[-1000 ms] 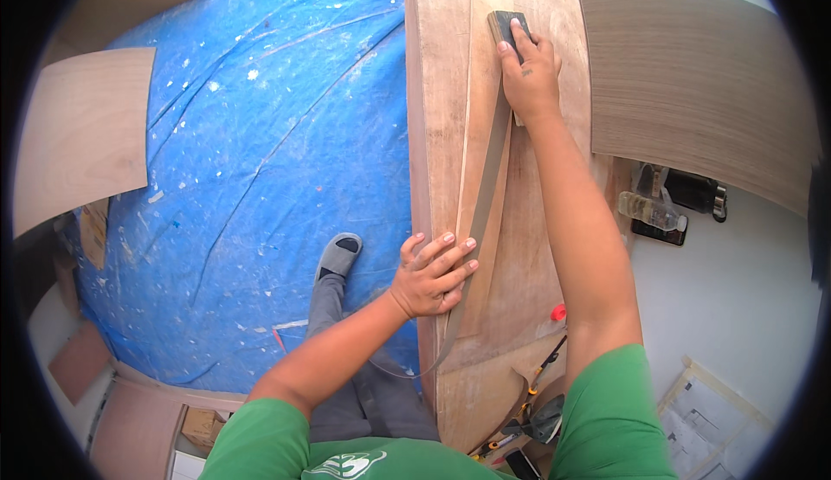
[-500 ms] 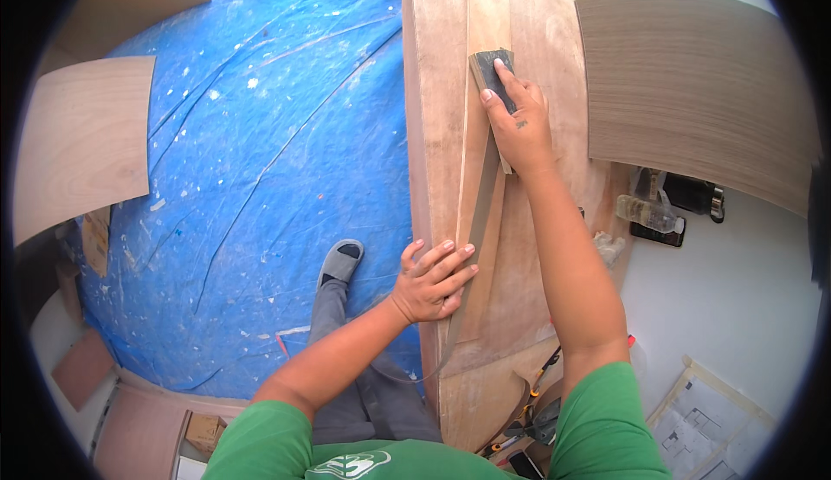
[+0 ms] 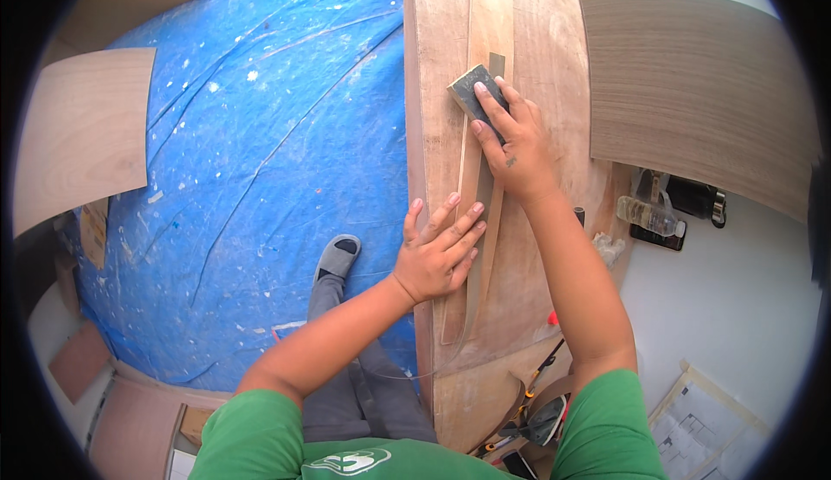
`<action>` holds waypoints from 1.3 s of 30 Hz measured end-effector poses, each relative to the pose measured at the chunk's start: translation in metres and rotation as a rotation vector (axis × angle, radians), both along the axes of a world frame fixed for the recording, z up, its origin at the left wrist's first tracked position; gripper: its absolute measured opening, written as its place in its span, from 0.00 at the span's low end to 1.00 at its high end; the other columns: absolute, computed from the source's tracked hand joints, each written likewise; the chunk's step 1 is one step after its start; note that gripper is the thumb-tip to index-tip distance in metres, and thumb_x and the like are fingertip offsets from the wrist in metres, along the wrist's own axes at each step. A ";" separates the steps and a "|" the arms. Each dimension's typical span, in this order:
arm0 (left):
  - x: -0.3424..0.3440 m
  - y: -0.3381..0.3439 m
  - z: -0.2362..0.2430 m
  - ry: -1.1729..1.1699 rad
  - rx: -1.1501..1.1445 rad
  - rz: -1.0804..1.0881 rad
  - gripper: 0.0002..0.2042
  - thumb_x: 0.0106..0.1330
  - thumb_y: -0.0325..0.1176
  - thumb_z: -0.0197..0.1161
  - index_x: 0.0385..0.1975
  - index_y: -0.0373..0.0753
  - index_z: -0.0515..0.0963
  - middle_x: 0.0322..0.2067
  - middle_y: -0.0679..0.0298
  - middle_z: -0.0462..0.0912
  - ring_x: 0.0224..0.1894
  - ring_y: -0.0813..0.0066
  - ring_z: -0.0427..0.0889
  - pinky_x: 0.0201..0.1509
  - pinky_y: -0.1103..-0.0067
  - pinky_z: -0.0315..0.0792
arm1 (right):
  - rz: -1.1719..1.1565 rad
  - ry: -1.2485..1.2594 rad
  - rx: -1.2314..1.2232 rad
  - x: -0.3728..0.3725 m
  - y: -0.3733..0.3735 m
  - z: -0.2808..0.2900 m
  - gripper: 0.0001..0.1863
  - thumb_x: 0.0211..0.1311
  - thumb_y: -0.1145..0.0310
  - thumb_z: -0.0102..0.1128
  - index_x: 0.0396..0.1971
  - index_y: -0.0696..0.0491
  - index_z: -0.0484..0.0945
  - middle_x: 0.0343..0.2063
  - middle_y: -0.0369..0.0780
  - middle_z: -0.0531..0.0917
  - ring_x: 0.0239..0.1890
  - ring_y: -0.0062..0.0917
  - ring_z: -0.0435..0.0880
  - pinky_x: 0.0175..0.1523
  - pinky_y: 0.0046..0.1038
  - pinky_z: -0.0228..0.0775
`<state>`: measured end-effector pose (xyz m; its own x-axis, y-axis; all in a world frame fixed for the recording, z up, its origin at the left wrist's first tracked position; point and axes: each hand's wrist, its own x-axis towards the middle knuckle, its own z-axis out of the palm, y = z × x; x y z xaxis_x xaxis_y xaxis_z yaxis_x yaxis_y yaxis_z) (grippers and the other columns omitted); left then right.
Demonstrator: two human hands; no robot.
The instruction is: The person cuts a strip of wood trim using scissors, then sands the cut edge with a sanding block. The person handles the trim strip and sanding block directly, working on a wooden surface in a room under renovation.
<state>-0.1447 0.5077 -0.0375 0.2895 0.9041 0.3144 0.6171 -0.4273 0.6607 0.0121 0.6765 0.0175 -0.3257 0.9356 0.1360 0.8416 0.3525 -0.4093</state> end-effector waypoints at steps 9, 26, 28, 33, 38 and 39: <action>0.003 -0.003 -0.002 -0.133 -0.053 0.062 0.17 0.59 0.40 0.70 0.49 0.51 0.90 0.68 0.77 0.81 0.77 0.61 0.67 0.83 0.53 0.39 | -0.209 -0.085 0.027 0.007 0.024 -0.015 0.27 0.75 0.58 0.62 0.71 0.45 0.78 0.66 0.51 0.75 0.64 0.47 0.74 0.70 0.44 0.69; 0.008 -0.002 0.000 -0.144 -0.066 0.092 0.15 0.58 0.40 0.72 0.47 0.54 0.91 0.67 0.80 0.82 0.76 0.63 0.69 0.82 0.52 0.41 | -0.327 -0.124 -0.029 0.000 0.071 -0.004 0.27 0.75 0.55 0.61 0.71 0.43 0.78 0.61 0.47 0.78 0.61 0.47 0.75 0.64 0.45 0.74; 0.006 -0.004 0.001 -0.141 -0.071 0.093 0.15 0.58 0.40 0.72 0.46 0.54 0.91 0.67 0.80 0.82 0.76 0.63 0.69 0.82 0.52 0.41 | -0.289 -0.130 -0.018 -0.001 0.043 -0.005 0.27 0.75 0.56 0.61 0.70 0.43 0.78 0.60 0.47 0.78 0.60 0.46 0.75 0.64 0.45 0.74; 0.002 -0.003 -0.001 -0.143 -0.063 0.111 0.15 0.58 0.40 0.72 0.46 0.54 0.91 0.67 0.80 0.82 0.76 0.64 0.69 0.82 0.53 0.41 | -0.161 -0.104 -0.044 -0.003 -0.056 0.000 0.27 0.72 0.59 0.65 0.70 0.43 0.79 0.61 0.46 0.78 0.59 0.46 0.76 0.65 0.44 0.73; 0.007 -0.004 -0.002 -0.143 -0.072 0.089 0.15 0.60 0.40 0.71 0.47 0.54 0.91 0.67 0.80 0.82 0.77 0.64 0.68 0.82 0.53 0.40 | -0.291 -0.133 -0.002 0.001 0.052 -0.007 0.28 0.72 0.60 0.65 0.71 0.40 0.78 0.65 0.44 0.77 0.63 0.46 0.74 0.69 0.44 0.69; 0.008 -0.004 -0.002 -0.143 -0.073 0.087 0.14 0.60 0.40 0.71 0.47 0.54 0.91 0.67 0.80 0.82 0.77 0.64 0.68 0.83 0.53 0.40 | -0.298 -0.117 -0.017 0.001 0.062 -0.004 0.28 0.72 0.60 0.65 0.72 0.40 0.78 0.65 0.45 0.77 0.63 0.46 0.74 0.69 0.44 0.69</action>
